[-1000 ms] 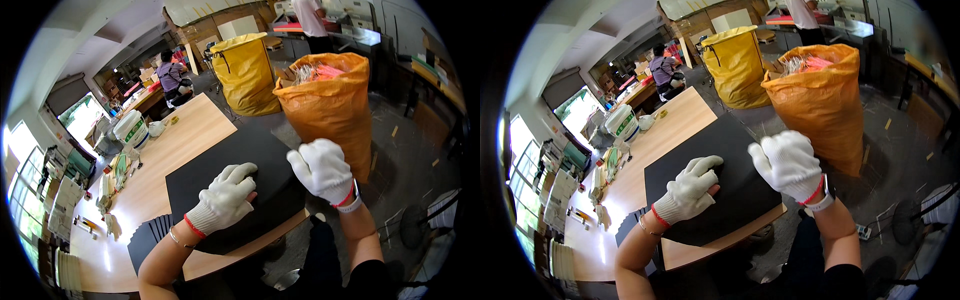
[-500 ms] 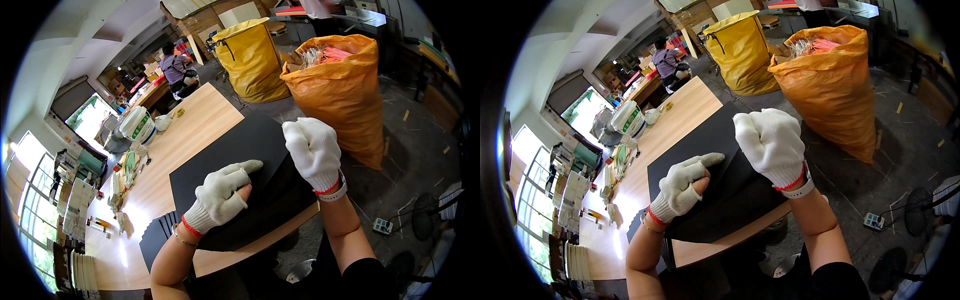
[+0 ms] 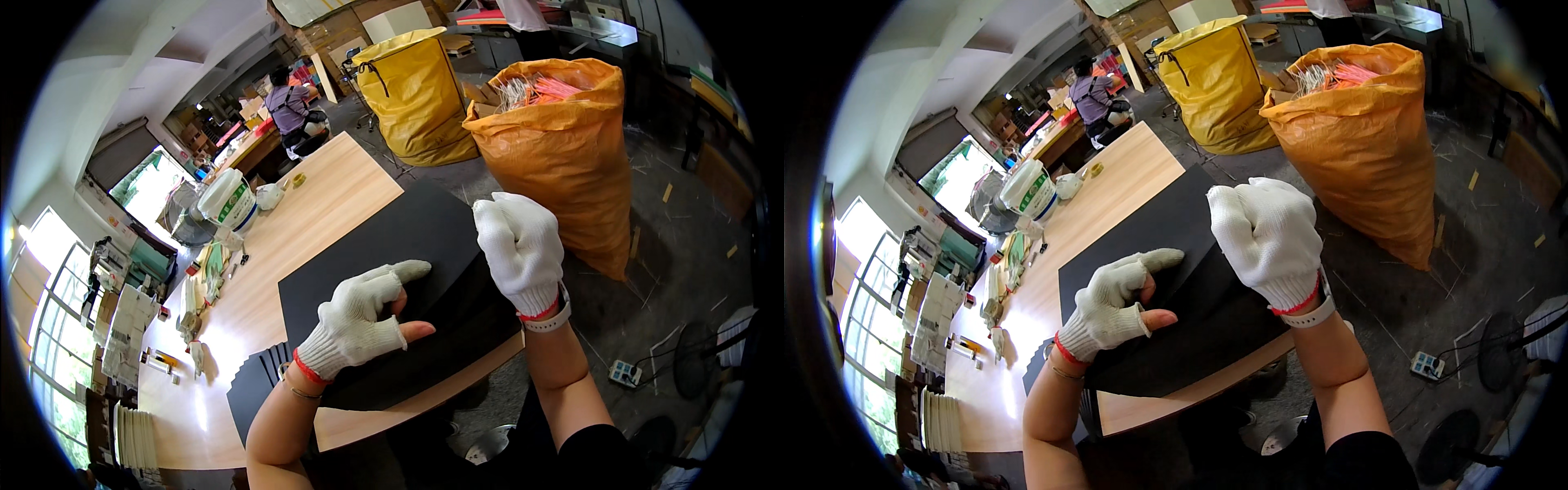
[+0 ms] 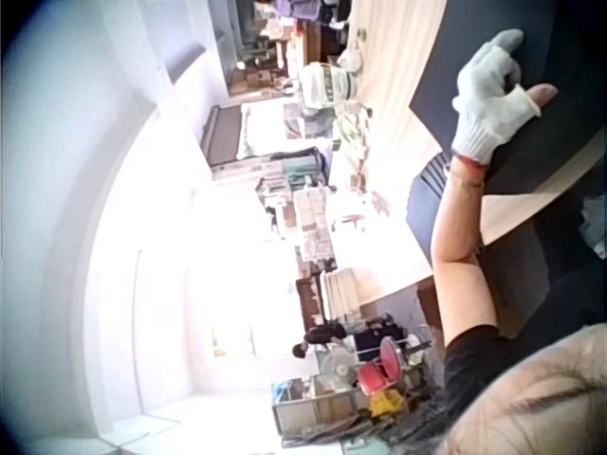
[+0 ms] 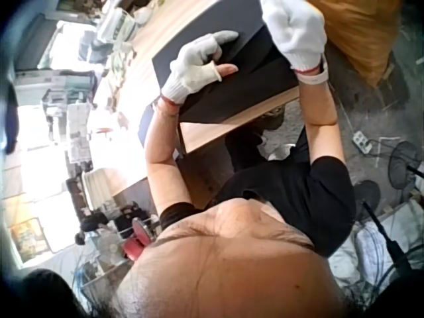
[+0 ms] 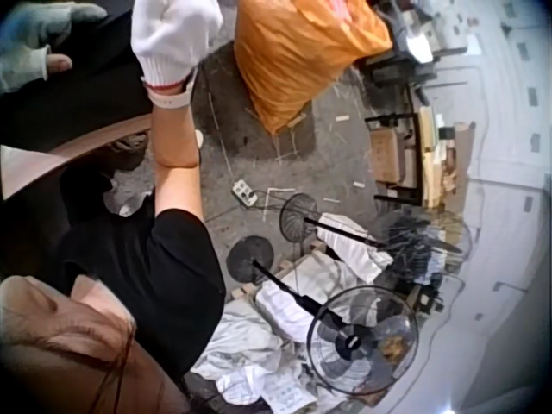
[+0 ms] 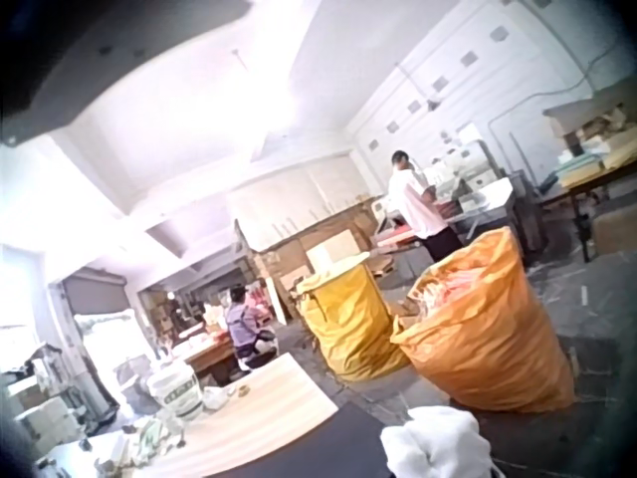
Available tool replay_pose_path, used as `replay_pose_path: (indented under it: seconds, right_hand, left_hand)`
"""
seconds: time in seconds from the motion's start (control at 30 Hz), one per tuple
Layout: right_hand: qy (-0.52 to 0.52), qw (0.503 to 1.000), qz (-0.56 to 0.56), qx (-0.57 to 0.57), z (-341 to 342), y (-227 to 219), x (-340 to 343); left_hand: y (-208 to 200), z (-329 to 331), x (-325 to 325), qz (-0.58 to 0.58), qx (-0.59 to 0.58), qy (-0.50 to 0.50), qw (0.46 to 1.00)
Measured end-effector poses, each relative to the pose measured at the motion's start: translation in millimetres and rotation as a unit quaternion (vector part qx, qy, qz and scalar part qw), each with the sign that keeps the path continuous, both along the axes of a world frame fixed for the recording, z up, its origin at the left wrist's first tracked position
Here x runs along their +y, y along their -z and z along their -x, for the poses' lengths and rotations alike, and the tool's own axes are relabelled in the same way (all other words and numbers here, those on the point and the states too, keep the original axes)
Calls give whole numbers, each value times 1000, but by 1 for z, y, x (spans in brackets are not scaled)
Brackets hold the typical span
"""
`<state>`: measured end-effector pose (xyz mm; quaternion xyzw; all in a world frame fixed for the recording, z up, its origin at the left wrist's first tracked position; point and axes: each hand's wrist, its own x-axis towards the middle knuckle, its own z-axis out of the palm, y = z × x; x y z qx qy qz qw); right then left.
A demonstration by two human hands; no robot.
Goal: The person repeatedly picks up small stacks of black rectangular sheets from a table and places them onto a growing pile. The person wears white gloves and handles the sheets with both hands, aligning them carefully. The task is performed in a workshop environment with other workers visible in the background.
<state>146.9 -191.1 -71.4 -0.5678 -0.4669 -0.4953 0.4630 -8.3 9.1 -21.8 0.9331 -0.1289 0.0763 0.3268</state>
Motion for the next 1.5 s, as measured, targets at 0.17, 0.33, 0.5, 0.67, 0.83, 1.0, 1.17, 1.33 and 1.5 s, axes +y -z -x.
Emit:
replay_pose_path:
  seconds: [0.17, 0.33, 0.5, 0.67, 0.83, 1.0, 1.17, 1.33, 1.5]
  right_hand:
    - [-29, 999, 22, 2, 0, -2, -2]
    - [18, 998, 38, -56, 1, -7, -1]
    - [15, 999, 15, -50, -4, -1, 3]
    - [22, 998, 37, -44, 2, -1, -2]
    - [-44, 996, 70, 31, 1, -9, -7]
    - [-40, 999, 26, 13, 0, -3, -1]
    - [-52, 998, 18, 20, -1, -3, -2]
    - [-45, 998, 24, 22, 1, -6, -3]
    - [-11, 999, 23, -27, -2, -3, -1]
  left_hand:
    - [4, 1, 1, 36, -25, -6, 999]
    - [4, 14, -12, -51, -99, -49, 993]
    - [-6, 8, -6, -83, -61, 10, 995]
    - [-4, 7, -8, -72, -62, -10, 995]
    - [-7, 9, -15, -100, -115, -1, 988]
    - [-3, 7, -21, -160, -157, 11, 975]
    - [1, 2, -12, -136, -94, -30, 986]
    - [-8, 5, -13, -107, -44, -28, 993]
    - [-6, 3, -7, -86, -24, -23, 996]
